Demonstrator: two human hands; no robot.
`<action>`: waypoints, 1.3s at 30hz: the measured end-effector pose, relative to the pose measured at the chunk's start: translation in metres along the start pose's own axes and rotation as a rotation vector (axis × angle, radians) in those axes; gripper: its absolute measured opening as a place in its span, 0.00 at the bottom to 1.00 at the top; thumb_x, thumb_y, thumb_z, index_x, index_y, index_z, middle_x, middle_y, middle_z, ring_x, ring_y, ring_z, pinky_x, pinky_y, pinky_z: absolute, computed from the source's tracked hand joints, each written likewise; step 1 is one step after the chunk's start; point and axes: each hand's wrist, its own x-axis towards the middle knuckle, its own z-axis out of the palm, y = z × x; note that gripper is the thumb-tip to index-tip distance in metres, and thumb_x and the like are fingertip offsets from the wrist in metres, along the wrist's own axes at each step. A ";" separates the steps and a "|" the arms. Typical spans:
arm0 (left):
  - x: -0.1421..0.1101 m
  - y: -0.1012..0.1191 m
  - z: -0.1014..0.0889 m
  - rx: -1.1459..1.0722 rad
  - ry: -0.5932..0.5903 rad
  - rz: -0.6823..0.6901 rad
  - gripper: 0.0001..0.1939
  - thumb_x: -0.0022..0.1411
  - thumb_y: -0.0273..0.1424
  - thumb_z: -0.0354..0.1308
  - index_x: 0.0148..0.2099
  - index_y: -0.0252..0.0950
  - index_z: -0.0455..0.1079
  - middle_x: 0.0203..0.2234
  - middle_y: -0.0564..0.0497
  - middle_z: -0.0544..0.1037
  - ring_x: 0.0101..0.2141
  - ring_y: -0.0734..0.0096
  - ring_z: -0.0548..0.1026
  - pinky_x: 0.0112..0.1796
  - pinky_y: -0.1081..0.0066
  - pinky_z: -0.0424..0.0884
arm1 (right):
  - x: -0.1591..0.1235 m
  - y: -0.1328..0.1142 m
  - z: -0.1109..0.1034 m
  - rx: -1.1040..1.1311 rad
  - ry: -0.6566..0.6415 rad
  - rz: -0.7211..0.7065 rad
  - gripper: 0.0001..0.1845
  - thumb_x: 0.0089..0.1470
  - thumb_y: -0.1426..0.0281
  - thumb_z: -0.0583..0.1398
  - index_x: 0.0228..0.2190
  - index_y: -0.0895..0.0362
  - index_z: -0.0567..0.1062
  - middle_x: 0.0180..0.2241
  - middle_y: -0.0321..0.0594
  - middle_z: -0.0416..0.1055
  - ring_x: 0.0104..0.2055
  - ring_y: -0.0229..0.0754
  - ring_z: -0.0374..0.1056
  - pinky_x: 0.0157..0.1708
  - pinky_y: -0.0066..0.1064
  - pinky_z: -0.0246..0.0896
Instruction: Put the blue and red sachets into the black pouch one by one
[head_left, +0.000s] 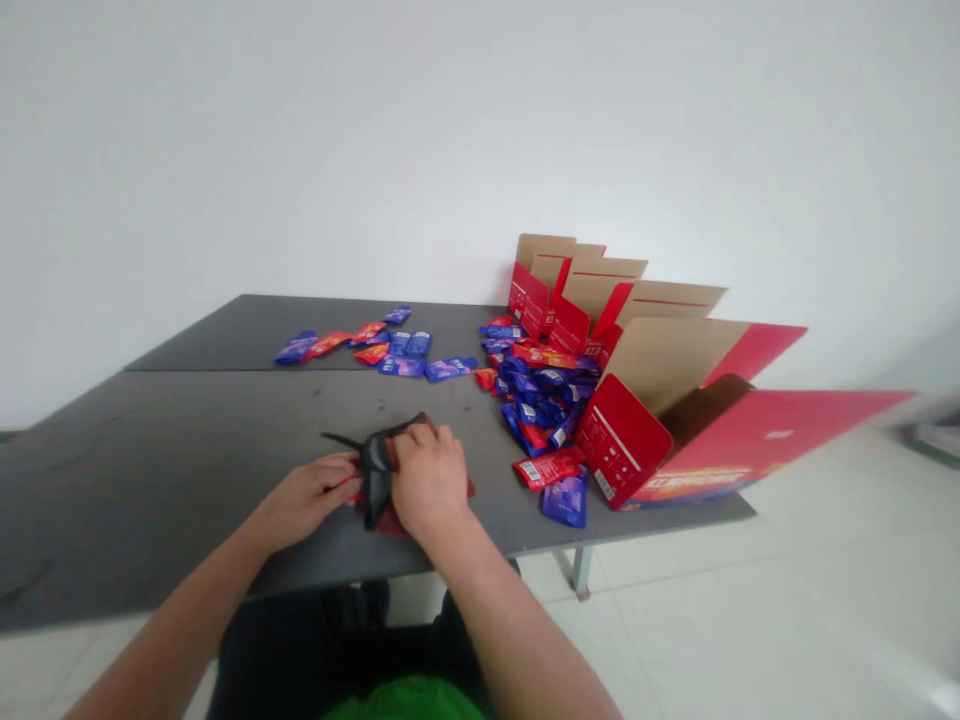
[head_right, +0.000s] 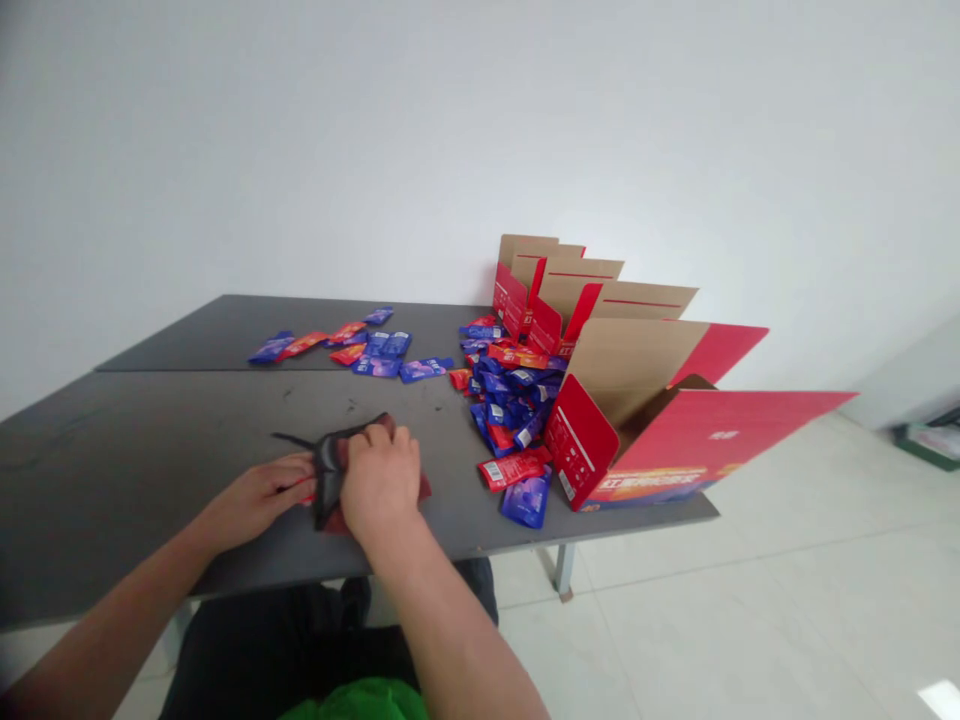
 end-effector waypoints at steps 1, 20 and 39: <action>0.000 -0.002 0.001 0.014 0.023 -0.022 0.18 0.70 0.42 0.53 0.34 0.40 0.78 0.40 0.49 0.85 0.55 0.54 0.77 0.61 0.58 0.68 | -0.004 -0.011 0.006 0.024 -0.015 -0.063 0.13 0.70 0.67 0.52 0.44 0.52 0.78 0.49 0.42 0.75 0.49 0.50 0.62 0.46 0.40 0.58; 0.000 0.004 0.000 0.006 0.055 0.006 0.20 0.70 0.44 0.53 0.35 0.42 0.81 0.40 0.50 0.85 0.56 0.57 0.76 0.60 0.63 0.70 | -0.015 -0.007 0.017 0.038 -0.108 -0.063 0.15 0.70 0.69 0.51 0.43 0.51 0.79 0.49 0.41 0.75 0.49 0.49 0.63 0.45 0.38 0.58; 0.001 0.009 0.001 -0.066 0.019 0.058 0.21 0.74 0.41 0.51 0.31 0.41 0.78 0.35 0.50 0.84 0.56 0.59 0.75 0.62 0.62 0.67 | -0.006 0.039 0.009 -0.065 -0.121 0.147 0.18 0.72 0.65 0.50 0.42 0.53 0.79 0.48 0.47 0.75 0.49 0.51 0.64 0.45 0.40 0.56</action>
